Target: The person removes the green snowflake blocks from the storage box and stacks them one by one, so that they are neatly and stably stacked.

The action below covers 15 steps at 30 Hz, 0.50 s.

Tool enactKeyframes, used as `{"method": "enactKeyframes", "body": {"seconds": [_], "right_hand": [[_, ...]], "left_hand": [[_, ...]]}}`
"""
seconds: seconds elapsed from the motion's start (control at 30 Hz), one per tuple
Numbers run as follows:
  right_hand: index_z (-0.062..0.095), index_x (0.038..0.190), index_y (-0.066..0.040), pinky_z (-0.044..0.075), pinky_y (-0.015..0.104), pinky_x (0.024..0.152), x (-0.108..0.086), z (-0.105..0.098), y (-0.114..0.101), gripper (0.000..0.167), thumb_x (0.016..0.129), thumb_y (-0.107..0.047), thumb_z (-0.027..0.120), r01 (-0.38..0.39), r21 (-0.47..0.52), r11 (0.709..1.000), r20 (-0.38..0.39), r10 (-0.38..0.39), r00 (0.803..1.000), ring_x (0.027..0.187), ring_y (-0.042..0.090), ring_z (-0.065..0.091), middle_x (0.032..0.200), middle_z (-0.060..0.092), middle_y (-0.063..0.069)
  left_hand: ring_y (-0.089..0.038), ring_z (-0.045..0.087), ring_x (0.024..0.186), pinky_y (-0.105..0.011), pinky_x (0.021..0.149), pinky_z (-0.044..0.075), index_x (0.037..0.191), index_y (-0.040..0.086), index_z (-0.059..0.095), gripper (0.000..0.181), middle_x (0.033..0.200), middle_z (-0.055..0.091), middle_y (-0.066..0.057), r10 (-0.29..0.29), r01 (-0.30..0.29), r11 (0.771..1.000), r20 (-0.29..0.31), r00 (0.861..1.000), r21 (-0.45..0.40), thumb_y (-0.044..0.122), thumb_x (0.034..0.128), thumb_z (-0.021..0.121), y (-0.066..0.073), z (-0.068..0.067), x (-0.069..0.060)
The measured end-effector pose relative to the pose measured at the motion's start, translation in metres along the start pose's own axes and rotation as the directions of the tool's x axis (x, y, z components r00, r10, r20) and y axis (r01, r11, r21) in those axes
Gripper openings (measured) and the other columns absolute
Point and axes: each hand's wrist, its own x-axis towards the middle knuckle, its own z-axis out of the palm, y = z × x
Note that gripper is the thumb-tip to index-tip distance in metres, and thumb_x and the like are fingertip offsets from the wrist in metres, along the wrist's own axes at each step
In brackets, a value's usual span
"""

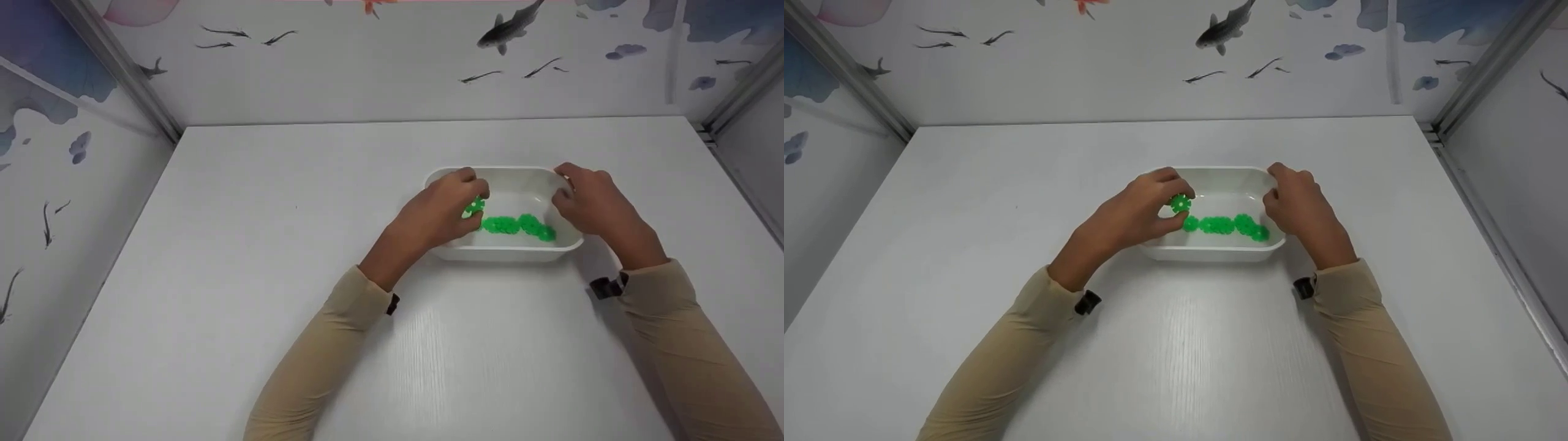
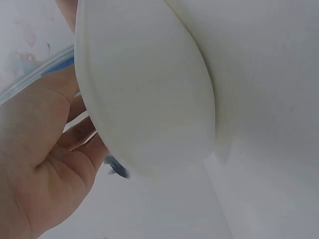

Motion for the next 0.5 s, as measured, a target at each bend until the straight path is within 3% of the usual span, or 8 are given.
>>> {"method": "enactKeyframes", "body": {"seconds": [0.37,0.5], "right_hand": [[0.047,0.154,0.003,0.060,0.057,0.086,0.001,-0.002,0.001,0.050,0.109,-0.019,0.048,-0.016,0.001,1.000,0.032,0.016,0.999,0.103,0.040,0.065,0.138,0.063,0.036],[0.046,0.156,0.003,0.059,0.056,0.087,0.000,-0.003,0.001,0.051,0.109,-0.019,0.047,-0.014,0.002,1.000,0.037,0.014,0.999,0.104,0.040,0.064,0.138,0.062,0.036]], "left_hand": [[-0.017,0.068,0.107,-0.024,0.089,0.059,0.126,0.013,0.072,0.022,0.125,0.068,-0.008,0.016,-0.021,0.998,-0.094,0.995,-0.056,0.014,0.1035,0.071,-0.011,-0.016,-0.024],[-0.018,0.069,0.109,-0.025,0.092,0.060,0.125,0.013,0.072,0.021,0.125,0.068,-0.008,-0.017,0.010,0.998,-0.115,0.993,-0.062,0.014,0.1031,0.071,-0.018,-0.024,-0.033]]}}
